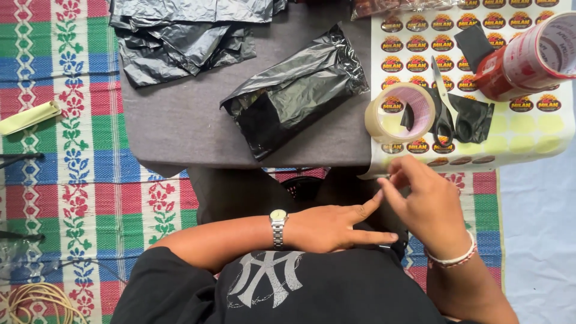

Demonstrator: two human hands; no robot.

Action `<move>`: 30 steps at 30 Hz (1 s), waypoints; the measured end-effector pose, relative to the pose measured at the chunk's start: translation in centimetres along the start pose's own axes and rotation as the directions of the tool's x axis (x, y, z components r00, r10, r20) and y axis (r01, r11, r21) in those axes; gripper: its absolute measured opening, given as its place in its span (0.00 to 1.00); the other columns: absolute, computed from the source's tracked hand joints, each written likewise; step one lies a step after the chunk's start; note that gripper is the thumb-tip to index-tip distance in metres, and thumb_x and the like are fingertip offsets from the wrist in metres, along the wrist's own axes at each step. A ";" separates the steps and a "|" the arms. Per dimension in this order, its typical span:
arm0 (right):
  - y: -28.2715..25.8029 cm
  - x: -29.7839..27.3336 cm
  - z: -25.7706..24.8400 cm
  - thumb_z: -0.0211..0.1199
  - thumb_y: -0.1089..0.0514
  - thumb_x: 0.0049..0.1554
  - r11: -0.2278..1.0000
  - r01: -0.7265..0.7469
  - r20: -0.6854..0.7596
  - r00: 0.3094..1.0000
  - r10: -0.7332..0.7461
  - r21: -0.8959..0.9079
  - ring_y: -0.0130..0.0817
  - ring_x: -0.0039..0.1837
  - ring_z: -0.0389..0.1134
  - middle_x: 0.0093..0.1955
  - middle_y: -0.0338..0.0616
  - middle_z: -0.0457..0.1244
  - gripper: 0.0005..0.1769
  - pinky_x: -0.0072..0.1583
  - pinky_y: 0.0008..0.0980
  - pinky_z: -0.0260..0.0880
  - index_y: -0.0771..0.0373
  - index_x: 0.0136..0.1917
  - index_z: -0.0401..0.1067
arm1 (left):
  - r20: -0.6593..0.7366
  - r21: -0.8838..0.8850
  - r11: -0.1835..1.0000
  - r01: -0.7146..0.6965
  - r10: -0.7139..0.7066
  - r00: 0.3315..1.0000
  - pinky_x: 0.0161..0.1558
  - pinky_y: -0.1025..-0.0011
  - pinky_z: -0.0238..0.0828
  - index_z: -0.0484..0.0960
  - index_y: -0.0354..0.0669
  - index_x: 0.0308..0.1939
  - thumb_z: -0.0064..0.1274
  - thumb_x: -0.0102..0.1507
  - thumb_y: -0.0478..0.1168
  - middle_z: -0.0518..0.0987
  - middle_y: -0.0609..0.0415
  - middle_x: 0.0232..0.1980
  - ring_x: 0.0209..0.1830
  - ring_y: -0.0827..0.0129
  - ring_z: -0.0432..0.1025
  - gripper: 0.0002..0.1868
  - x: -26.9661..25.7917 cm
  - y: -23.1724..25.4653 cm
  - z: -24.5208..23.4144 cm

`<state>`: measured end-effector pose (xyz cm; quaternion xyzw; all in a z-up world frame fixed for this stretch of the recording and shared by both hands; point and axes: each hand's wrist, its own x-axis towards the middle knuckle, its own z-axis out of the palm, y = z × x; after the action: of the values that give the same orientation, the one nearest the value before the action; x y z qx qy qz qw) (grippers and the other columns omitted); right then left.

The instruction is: The person wraps a black plastic bag around a small box, seals the edges with clear tape using scissors, and applies a red and white fragile label across the sealed bag.

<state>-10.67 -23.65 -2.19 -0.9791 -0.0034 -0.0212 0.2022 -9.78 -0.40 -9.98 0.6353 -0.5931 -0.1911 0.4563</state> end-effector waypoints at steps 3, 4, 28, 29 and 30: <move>-0.3 -0.3 -0.4 0.73 0.48 0.53 0.993 -0.074 -0.016 0.997 0.076 0.095 0.35 0.41 0.73 0.38 0.26 0.70 0.14 0.44 0.38 0.72 0.43 0.49 0.71 | -0.017 0.112 0.994 -0.002 0.004 1.000 0.61 0.47 0.75 0.54 0.67 0.81 0.33 0.74 0.47 0.34 0.28 0.87 0.79 0.34 0.60 0.30 0.3 0.7 -1.3; -0.2 -0.4 -0.2 0.73 0.48 0.53 0.993 -0.075 -0.017 0.997 0.077 0.094 0.35 0.41 0.73 0.38 0.26 0.70 0.14 0.44 0.38 0.72 0.43 0.49 0.71 | -0.017 0.112 0.994 -0.004 0.006 1.000 0.61 0.47 0.75 0.54 0.67 0.81 0.33 0.74 0.47 0.34 0.28 0.87 0.79 0.34 0.60 0.30 0.1 0.8 -1.2; 5.3 -0.3 3.5 0.57 0.24 0.51 0.751 0.564 -0.538 0.773 -0.335 0.343 0.53 0.55 0.67 0.52 0.55 0.63 0.44 0.60 0.46 0.68 0.67 0.56 0.72 | -0.250 -0.105 0.994 0.021 -0.046 0.967 0.58 0.49 0.76 0.57 0.54 0.80 0.51 0.57 0.31 0.47 0.34 0.85 0.61 0.38 0.72 0.46 1.6 1.0 -4.5; 4.9 -0.1 3.2 0.54 0.23 0.53 0.747 0.559 -0.537 0.779 -0.324 0.360 0.52 0.56 0.66 0.52 0.54 0.62 0.44 0.61 0.46 0.68 0.68 0.56 0.71 | -0.306 -0.112 0.993 0.024 -0.057 0.950 0.57 0.51 0.76 0.59 0.55 0.80 0.51 0.58 0.32 0.50 0.36 0.84 0.59 0.43 0.73 0.45 1.6 1.1 -4.7; 4.5 0.2 2.9 0.51 0.22 0.55 0.740 0.558 -0.538 0.782 -0.316 0.376 0.52 0.57 0.66 0.52 0.54 0.61 0.44 0.62 0.45 0.67 0.68 0.56 0.70 | -0.363 -0.115 0.993 0.026 -0.067 0.929 0.56 0.54 0.77 0.60 0.57 0.79 0.51 0.58 0.33 0.53 0.38 0.83 0.56 0.48 0.74 0.44 1.6 1.2 -4.9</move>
<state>-10.27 -26.69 -6.59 -0.8264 -0.1996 -0.2879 0.4408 -6.23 -0.01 -6.03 0.6479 -0.4712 -0.1120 0.5879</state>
